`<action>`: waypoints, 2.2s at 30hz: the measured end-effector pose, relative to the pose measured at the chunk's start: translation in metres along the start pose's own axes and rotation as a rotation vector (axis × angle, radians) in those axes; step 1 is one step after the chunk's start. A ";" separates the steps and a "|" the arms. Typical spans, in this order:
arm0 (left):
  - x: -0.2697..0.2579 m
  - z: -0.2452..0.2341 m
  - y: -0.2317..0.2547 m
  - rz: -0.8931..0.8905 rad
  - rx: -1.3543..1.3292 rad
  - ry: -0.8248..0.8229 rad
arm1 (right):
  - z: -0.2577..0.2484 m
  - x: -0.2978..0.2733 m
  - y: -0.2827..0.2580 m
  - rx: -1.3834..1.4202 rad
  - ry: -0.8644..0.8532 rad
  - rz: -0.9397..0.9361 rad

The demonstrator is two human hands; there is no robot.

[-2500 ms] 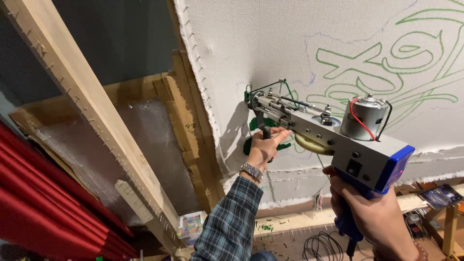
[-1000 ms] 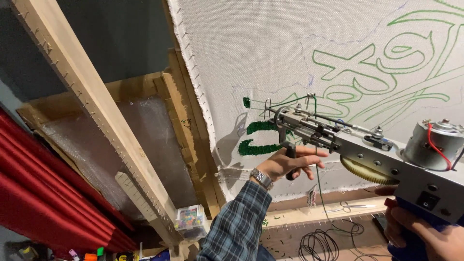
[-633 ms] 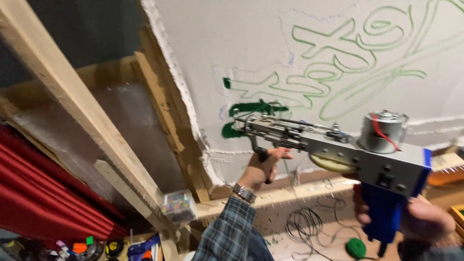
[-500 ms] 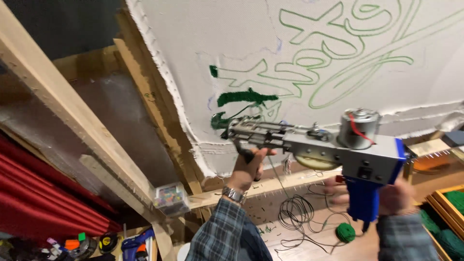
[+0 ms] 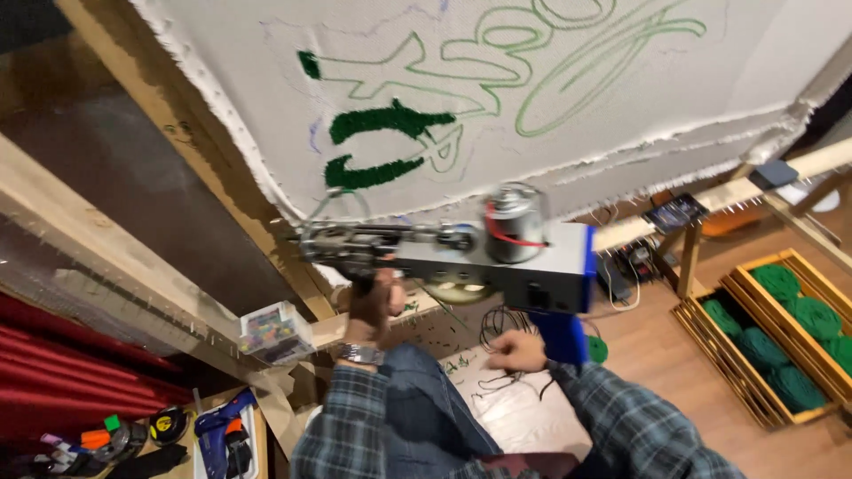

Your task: A person uses a power tufting gun to apply green yarn to a canvas stretched on a frame, occasionally using scissors to trim the yarn.

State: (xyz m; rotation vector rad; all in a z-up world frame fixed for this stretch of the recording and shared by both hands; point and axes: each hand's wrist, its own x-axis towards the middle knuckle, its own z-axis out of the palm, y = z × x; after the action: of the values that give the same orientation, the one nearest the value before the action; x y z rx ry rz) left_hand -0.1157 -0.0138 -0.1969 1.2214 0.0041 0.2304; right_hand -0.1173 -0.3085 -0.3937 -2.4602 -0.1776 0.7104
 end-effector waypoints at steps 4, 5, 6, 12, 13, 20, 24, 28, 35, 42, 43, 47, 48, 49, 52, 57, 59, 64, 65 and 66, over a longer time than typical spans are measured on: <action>0.012 -0.061 -0.005 0.061 -0.104 -0.008 | -0.016 -0.004 0.209 -0.097 0.117 0.265; 0.015 -0.072 -0.009 0.108 -0.162 -0.001 | -0.037 -0.034 0.228 0.082 0.253 0.401; 0.018 -0.083 -0.012 0.155 -0.220 0.007 | -0.057 -0.065 0.247 0.262 0.391 0.534; 0.007 -0.141 -0.040 -0.034 -0.192 0.084 | -0.131 -0.176 0.298 0.219 0.644 0.832; 0.005 -0.133 -0.037 -0.042 -0.193 0.075 | -0.145 -0.181 0.288 0.223 0.646 0.844; -0.003 -0.100 -0.053 0.064 -0.273 -0.151 | -0.274 -0.200 0.101 0.479 1.060 0.171; -0.005 -0.084 -0.052 0.113 -0.138 -0.213 | -0.346 -0.219 -0.021 1.014 0.978 -0.190; -0.003 -0.085 -0.067 0.025 -0.106 -0.137 | -0.389 -0.241 -0.088 1.433 0.770 -0.611; 0.004 -0.101 -0.102 0.236 -0.179 -0.170 | -0.367 -0.208 -0.114 0.940 0.866 -0.353; -0.013 -0.077 -0.083 0.169 -0.188 -0.126 | -0.295 -0.158 -0.060 0.040 0.528 -0.212; -0.016 -0.072 -0.078 0.170 -0.187 -0.121 | -0.280 -0.151 -0.048 0.039 0.525 -0.215; -0.023 -0.060 -0.064 0.166 -0.220 -0.130 | -0.249 -0.163 -0.063 0.017 0.123 0.010; -0.024 -0.057 -0.062 0.167 -0.212 -0.137 | -0.248 -0.176 -0.082 0.180 -0.010 -0.021; -0.025 -0.052 -0.058 0.168 -0.211 -0.133 | -0.244 -0.182 -0.085 0.178 -0.013 -0.024; -0.028 -0.038 -0.047 0.133 -0.220 -0.155 | -0.224 -0.191 -0.085 0.410 -0.166 -0.345; -0.034 -0.016 -0.041 0.120 -0.107 -0.230 | -0.170 -0.200 -0.094 0.573 -0.036 -0.670; -0.034 -0.016 -0.041 0.108 -0.034 -0.248 | -0.150 -0.214 -0.111 0.620 0.080 -0.421; -0.043 0.010 -0.017 0.050 0.168 -0.273 | -0.119 -0.224 -0.098 0.940 0.310 -0.248; -0.040 0.011 -0.026 0.014 0.158 -0.279 | -0.117 -0.224 -0.095 1.074 0.362 -0.330; -0.037 0.012 -0.034 -0.021 0.148 -0.284 | -0.114 -0.225 -0.093 1.209 0.414 -0.412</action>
State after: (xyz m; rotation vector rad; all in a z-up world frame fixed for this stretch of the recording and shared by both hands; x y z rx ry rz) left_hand -0.1443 -0.0427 -0.2288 1.3920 -0.2159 0.0370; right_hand -0.2460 -0.3483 -0.1614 -1.2849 -0.0521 0.0311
